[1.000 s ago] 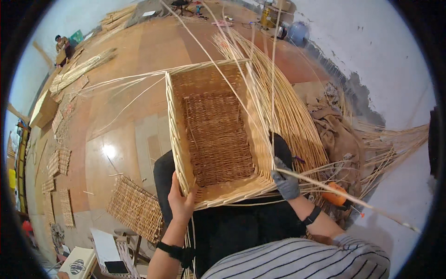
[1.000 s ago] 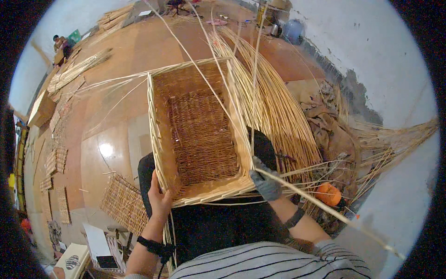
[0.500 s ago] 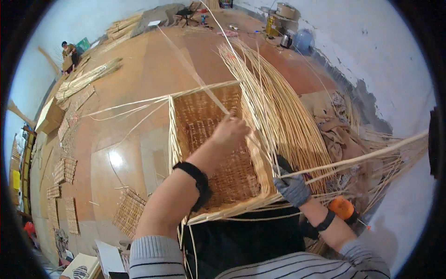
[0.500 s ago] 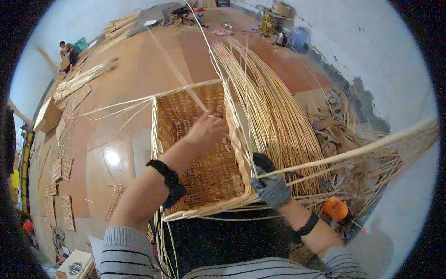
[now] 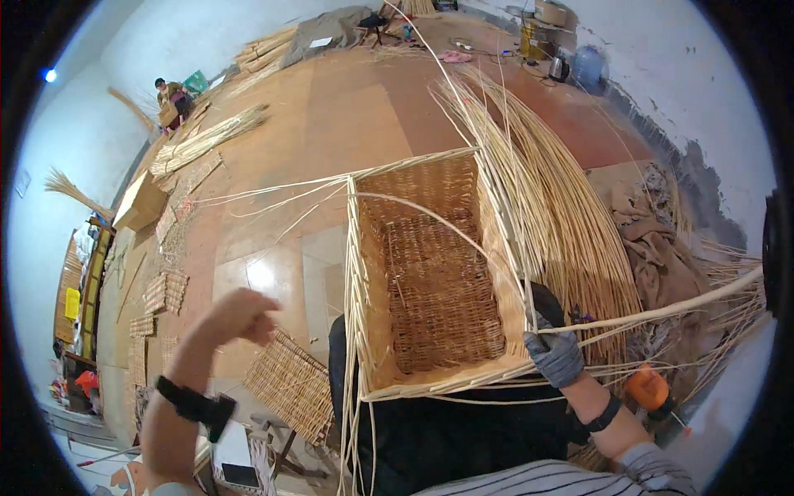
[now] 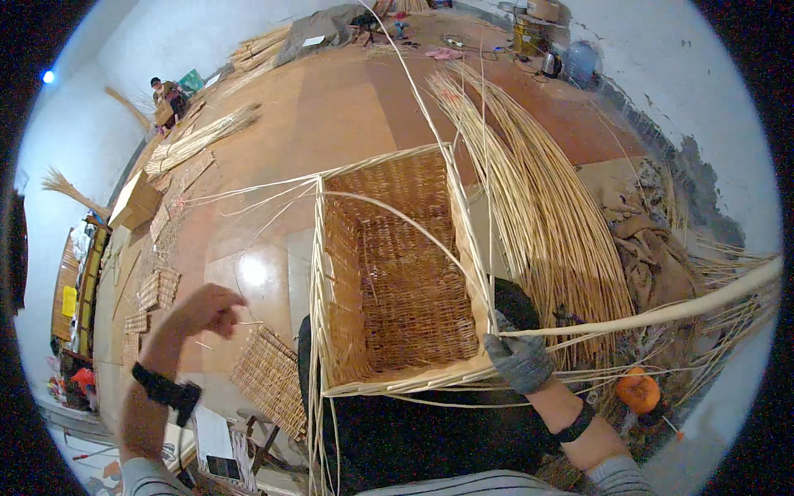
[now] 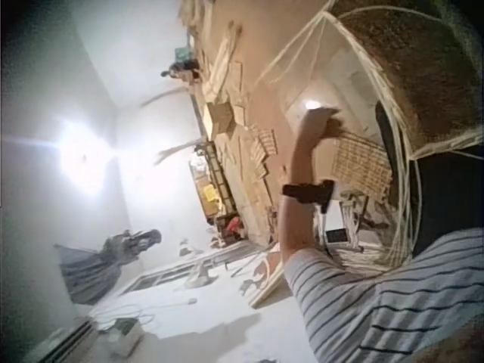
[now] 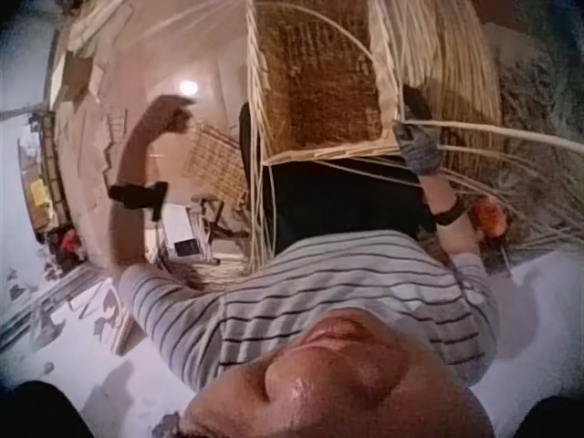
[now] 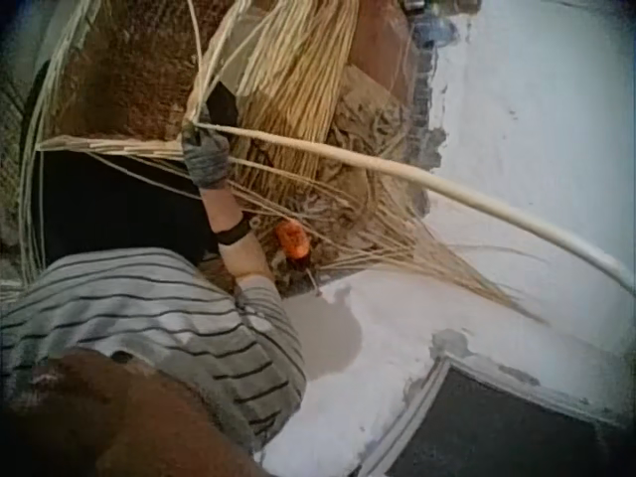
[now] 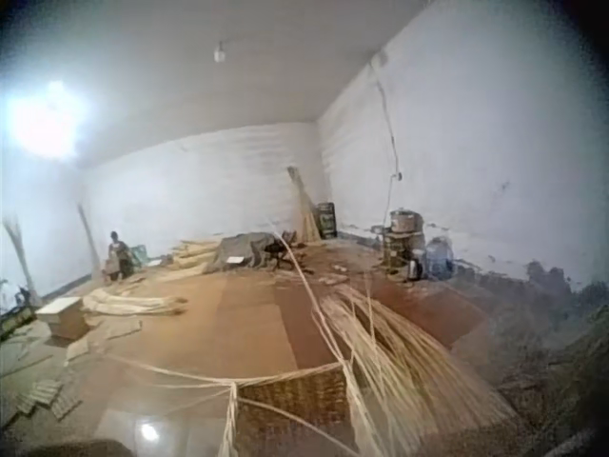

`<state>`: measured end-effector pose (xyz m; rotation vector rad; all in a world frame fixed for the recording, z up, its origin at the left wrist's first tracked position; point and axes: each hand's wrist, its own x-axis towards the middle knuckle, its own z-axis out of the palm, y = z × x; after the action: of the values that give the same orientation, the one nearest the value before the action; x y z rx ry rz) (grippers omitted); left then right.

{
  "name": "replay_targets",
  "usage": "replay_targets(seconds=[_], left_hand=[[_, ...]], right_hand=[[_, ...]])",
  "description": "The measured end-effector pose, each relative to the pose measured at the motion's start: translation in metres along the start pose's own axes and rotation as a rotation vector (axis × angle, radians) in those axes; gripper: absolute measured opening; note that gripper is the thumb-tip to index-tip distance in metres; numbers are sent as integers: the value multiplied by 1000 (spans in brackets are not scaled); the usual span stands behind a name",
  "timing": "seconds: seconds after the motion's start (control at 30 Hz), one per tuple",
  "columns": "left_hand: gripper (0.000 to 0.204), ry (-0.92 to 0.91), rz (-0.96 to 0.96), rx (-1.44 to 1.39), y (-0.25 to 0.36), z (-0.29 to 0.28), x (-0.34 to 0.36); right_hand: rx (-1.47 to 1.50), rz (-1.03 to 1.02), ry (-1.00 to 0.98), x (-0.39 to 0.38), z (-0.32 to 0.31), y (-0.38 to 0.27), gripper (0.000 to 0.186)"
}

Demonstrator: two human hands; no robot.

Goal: Weaving a large rectangular wicker basket using bamboo or wicker strips.

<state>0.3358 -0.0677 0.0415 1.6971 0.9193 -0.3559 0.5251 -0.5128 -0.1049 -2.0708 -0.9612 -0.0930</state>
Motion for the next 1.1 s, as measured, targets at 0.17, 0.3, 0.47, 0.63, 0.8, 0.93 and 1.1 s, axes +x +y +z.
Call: replay_targets(seconds=[0.17,0.3,0.47,0.63,0.8,0.93,1.1], left_hand=[[35,-305,-60,-619,52,142,40],[25,-225,-168,-650,50,224,123],[24,-504,-252,497,32,207,191],[24,-471,-105,1329,6,250,181],[19,156,350,1270,57,226,156],[10,729,1767,561,137,246,102],[13,276,1166,478,141,145,147]], right_hand=[[-44,139,-56,0,-2,-6,40],[-67,104,-48,-2,0,-8,41],[-143,50,-51,14,-4,-29,39],[-93,91,-54,-1,-1,-9,35],[-274,-28,-40,2,-1,-10,35],[-259,-9,-69,4,-10,-14,37],[-157,102,-55,12,-6,-21,40]])
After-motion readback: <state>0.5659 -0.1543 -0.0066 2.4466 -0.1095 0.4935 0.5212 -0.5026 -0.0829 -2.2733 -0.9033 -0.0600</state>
